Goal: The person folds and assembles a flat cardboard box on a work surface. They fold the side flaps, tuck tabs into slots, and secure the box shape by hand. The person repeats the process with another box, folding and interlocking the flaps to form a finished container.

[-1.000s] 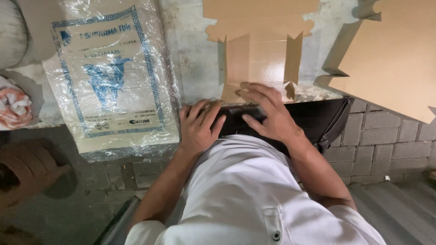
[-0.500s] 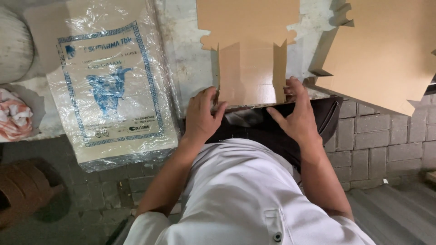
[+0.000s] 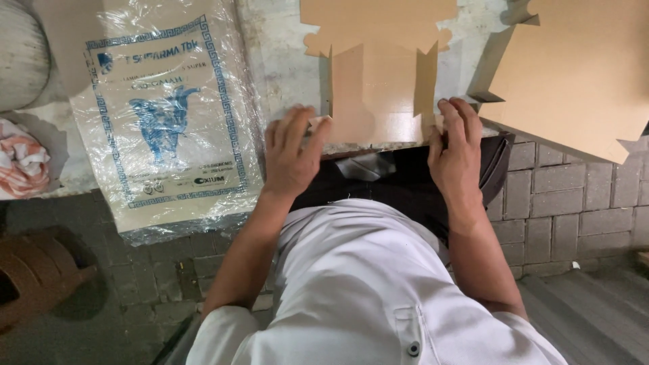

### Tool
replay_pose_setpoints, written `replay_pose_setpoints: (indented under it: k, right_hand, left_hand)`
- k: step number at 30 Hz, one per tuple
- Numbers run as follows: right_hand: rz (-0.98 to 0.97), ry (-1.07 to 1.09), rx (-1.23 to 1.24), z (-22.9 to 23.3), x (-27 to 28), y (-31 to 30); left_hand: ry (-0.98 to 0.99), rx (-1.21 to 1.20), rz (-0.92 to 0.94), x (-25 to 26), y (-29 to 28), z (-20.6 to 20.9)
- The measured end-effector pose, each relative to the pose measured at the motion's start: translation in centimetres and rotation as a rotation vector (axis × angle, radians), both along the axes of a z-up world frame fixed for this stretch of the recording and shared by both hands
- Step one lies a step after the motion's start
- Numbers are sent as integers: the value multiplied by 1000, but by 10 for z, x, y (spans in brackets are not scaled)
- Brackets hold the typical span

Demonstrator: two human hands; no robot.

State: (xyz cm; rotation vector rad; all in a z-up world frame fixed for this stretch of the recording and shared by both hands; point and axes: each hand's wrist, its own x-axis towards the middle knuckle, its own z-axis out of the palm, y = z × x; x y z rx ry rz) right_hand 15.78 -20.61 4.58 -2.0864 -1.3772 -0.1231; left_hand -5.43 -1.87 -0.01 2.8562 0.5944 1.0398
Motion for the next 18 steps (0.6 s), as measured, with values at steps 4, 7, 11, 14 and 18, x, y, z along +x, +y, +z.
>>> replay_pose_setpoints:
  k: [4,7,11,14,18]
  right_hand:
    - [50,-221,47,13,-5,2]
    - [127,-418,-20,20,-2,9]
    - [146,-512,-218,24,12,8]
    - [105,-528,-304,11,16,1]
    - [116,-540,-284,8,17,3]
  left_hand:
    - [-13,68,-178,13,-17,35]
    - [94,49,-228,19,-7,34]
    - [263,-32,-148,12,9,25]
    - [271,-116,-102,4,14,14]
    - [265,-177,-97,-2,19,6]
